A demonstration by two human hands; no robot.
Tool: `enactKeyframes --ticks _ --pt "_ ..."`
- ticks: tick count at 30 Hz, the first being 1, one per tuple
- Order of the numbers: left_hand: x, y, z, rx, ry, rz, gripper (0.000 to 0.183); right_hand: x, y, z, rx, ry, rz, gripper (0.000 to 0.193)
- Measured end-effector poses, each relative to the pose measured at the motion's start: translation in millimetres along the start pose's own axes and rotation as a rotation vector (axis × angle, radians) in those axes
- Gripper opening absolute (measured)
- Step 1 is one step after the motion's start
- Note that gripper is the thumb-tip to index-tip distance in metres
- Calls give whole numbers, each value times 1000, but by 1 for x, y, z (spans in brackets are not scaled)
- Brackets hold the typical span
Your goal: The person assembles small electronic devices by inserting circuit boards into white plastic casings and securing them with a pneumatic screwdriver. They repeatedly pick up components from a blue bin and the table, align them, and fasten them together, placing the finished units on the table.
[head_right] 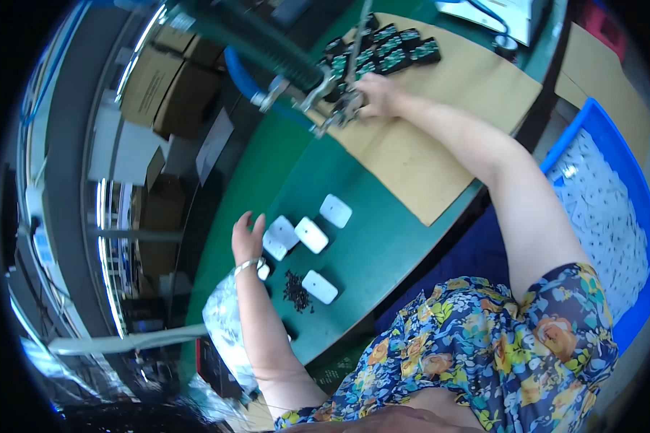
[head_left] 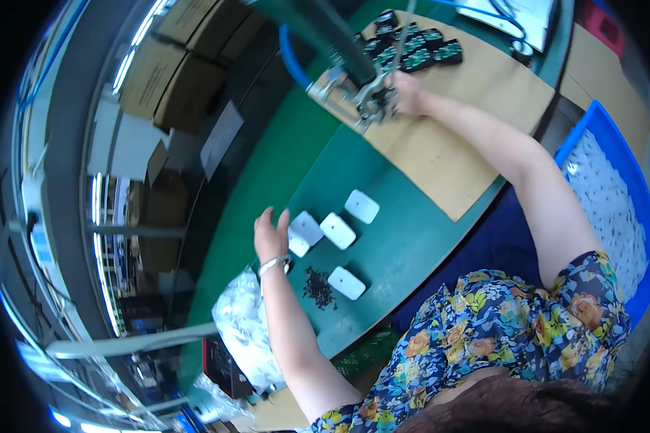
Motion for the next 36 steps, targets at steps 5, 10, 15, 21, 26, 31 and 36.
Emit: enactKeyframes --ticks 5,10,15,21,26,31,36 --pt "-38 5 -19 -347 33 -10 34 -3 -9 -4 139 -66 27 42" --pt "-81 37 -36 -560 -40 -56 31 8 -21 -9 128 -36 -38 59" --pt "-88 63 -28 -459 -61 86 28 2 -27 -10 200 -21 -28 46" --pt "11 116 50 -280 44 544 44 -37 -28 -42 157 -239 275 42" --pt "86 143 120 -310 -237 268 54 -128 -65 -94 -412 -279 155 53" --pt "106 143 137 -408 -195 306 64 -157 -79 -94 -536 -416 182 68" --pt "89 125 104 -336 -165 122 56 -161 -78 -98 -543 -469 193 71"
Point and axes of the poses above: each hand's wrist, its own x-axis towards the middle knuckle, its own z-axis out of the palm, y = z × x, the point moved 3 cm from there along x, towards the middle knuckle, and after that the axes turned 4 degrees about -x, right-handed, at the moved point
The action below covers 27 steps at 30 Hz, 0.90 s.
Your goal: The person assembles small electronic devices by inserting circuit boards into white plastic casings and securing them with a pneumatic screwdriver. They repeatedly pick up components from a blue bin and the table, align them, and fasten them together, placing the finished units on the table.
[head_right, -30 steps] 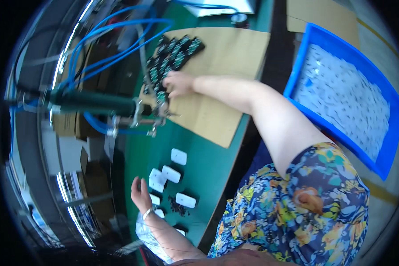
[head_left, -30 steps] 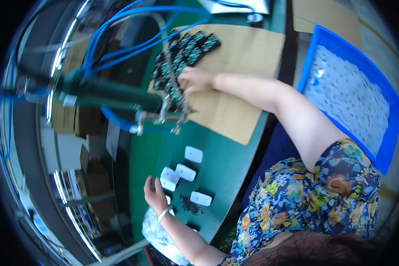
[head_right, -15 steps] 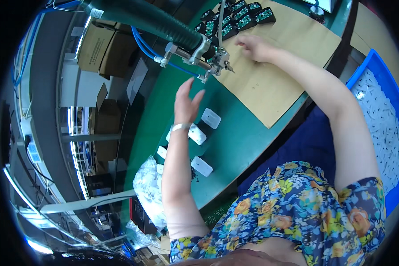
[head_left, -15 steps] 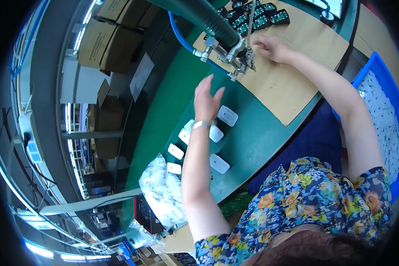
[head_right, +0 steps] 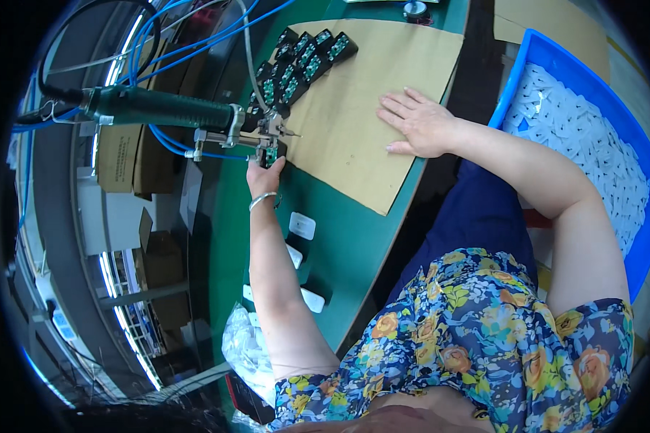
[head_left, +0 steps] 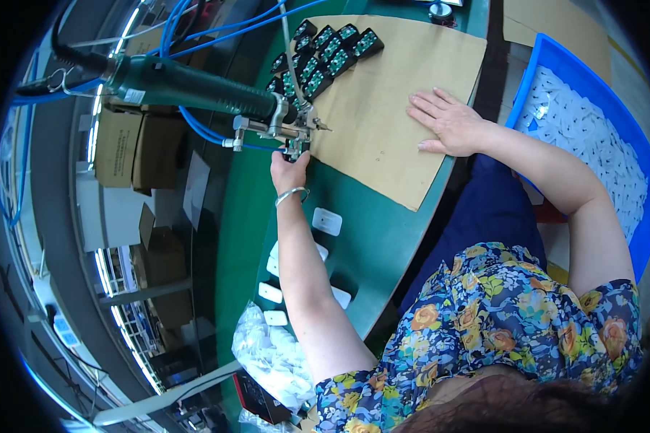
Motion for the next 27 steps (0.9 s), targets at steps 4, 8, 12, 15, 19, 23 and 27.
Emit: enactKeyframes --ticks 4,8,12,15,19,23,27 --pt "-28 -22 -36 -154 77 -26 54 -5 5 -6 -23 2 -63 75" --pt "-63 -45 -58 -482 30 -80 51 -7 29 -12 103 -39 -294 76" --pt "-120 -29 -68 -685 -47 -40 53 8 47 -16 268 -103 -465 59" --pt "-158 -20 -66 -713 -71 -43 51 2 56 -10 137 24 -564 52" --pt "-210 -8 -51 -997 -76 -59 54 -18 46 -1 -2 373 -598 36" --pt "-226 -9 -31 -1085 -202 -95 52 -21 42 -3 223 407 -472 24" --pt "-236 10 11 -1201 -351 -170 51 -21 63 -8 301 595 -51 28"
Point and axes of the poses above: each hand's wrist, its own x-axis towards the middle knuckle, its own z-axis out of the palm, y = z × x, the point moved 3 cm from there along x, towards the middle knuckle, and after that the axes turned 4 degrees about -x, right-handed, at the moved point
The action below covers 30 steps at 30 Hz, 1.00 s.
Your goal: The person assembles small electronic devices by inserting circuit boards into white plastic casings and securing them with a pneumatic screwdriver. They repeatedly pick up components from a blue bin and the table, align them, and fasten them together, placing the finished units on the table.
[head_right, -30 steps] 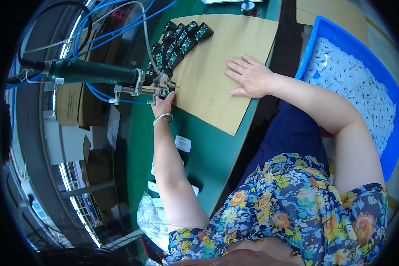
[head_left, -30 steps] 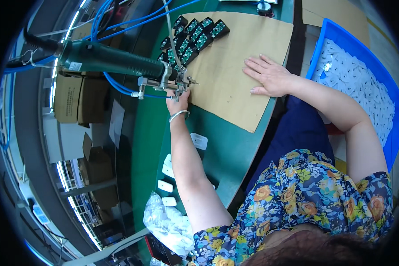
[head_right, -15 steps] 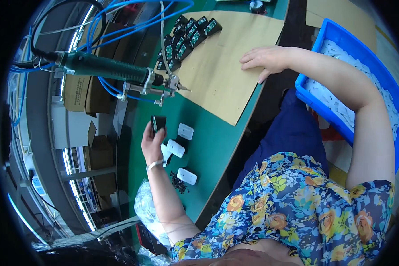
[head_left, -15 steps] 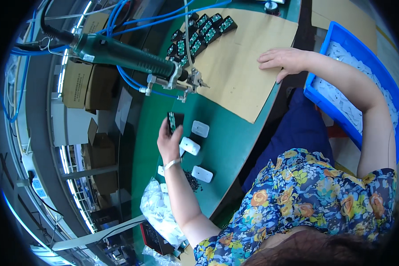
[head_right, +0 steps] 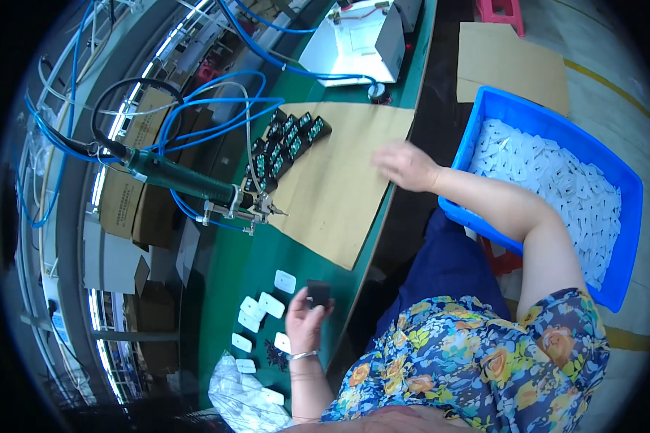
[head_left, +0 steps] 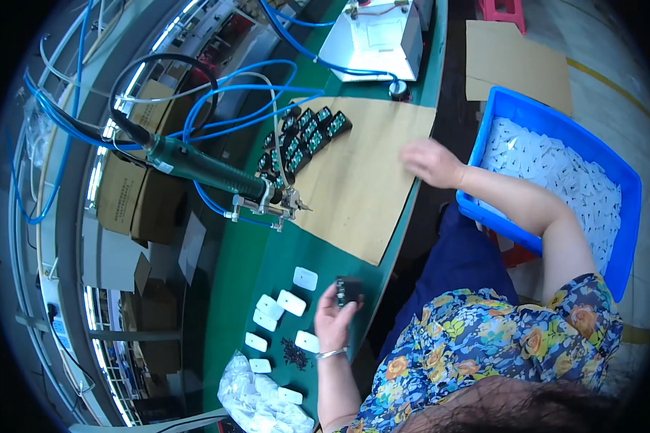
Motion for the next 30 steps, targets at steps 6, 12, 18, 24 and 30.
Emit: enactKeyframes --ticks 6,12,18,24,30 --pt "44 -35 15 159 -10 32 55 14 85 5 -252 34 611 57" --pt "59 -37 20 304 -17 52 60 19 95 4 -361 -7 506 34" --pt "50 -32 23 227 -64 -14 59 12 91 -1 -251 -57 593 39" --pt "30 -44 31 228 -145 -28 58 -10 87 -19 -235 -62 615 40" --pt "-5 -39 50 100 -262 -101 59 -48 80 -50 -194 -30 691 38"
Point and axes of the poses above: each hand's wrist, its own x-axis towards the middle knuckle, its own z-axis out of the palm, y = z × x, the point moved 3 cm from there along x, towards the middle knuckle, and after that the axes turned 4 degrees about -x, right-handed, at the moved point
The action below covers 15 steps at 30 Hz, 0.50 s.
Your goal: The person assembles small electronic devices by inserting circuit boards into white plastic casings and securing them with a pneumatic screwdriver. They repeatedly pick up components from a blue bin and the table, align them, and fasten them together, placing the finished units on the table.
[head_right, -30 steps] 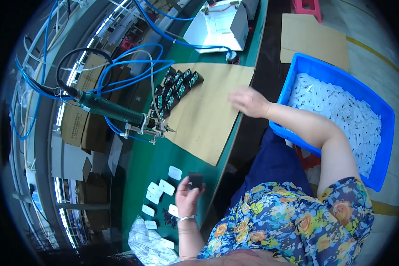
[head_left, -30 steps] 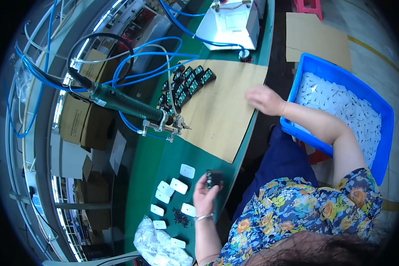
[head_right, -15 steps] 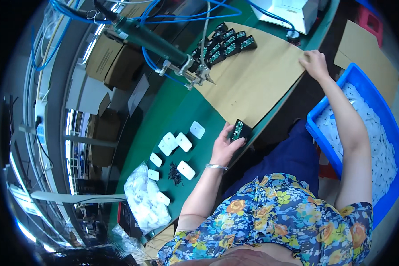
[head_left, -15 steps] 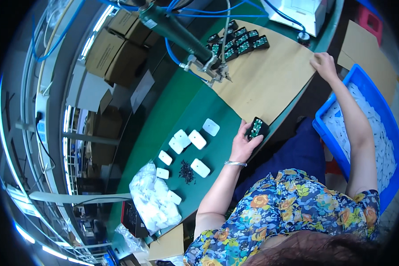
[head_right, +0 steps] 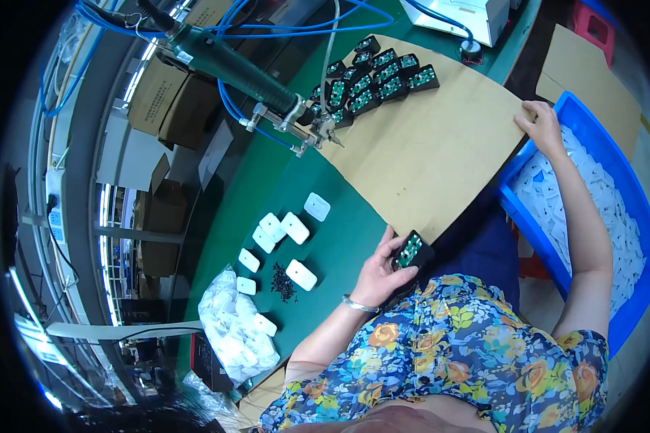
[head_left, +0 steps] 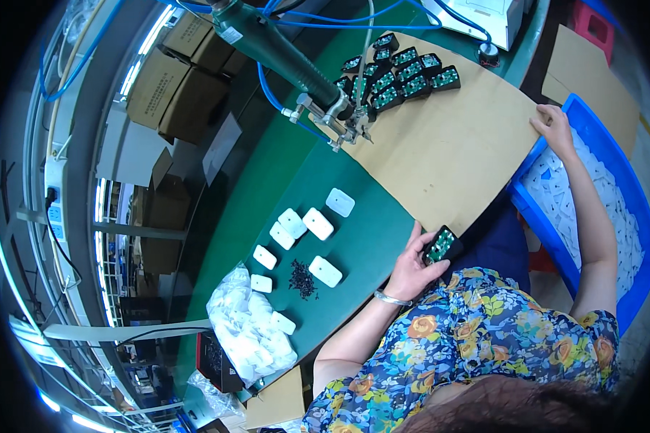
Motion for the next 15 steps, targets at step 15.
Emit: enactKeyframes --ticks 15 --pt "-11 26 29 -383 -436 -395 87 -140 154 -32 -58 -156 388 32"
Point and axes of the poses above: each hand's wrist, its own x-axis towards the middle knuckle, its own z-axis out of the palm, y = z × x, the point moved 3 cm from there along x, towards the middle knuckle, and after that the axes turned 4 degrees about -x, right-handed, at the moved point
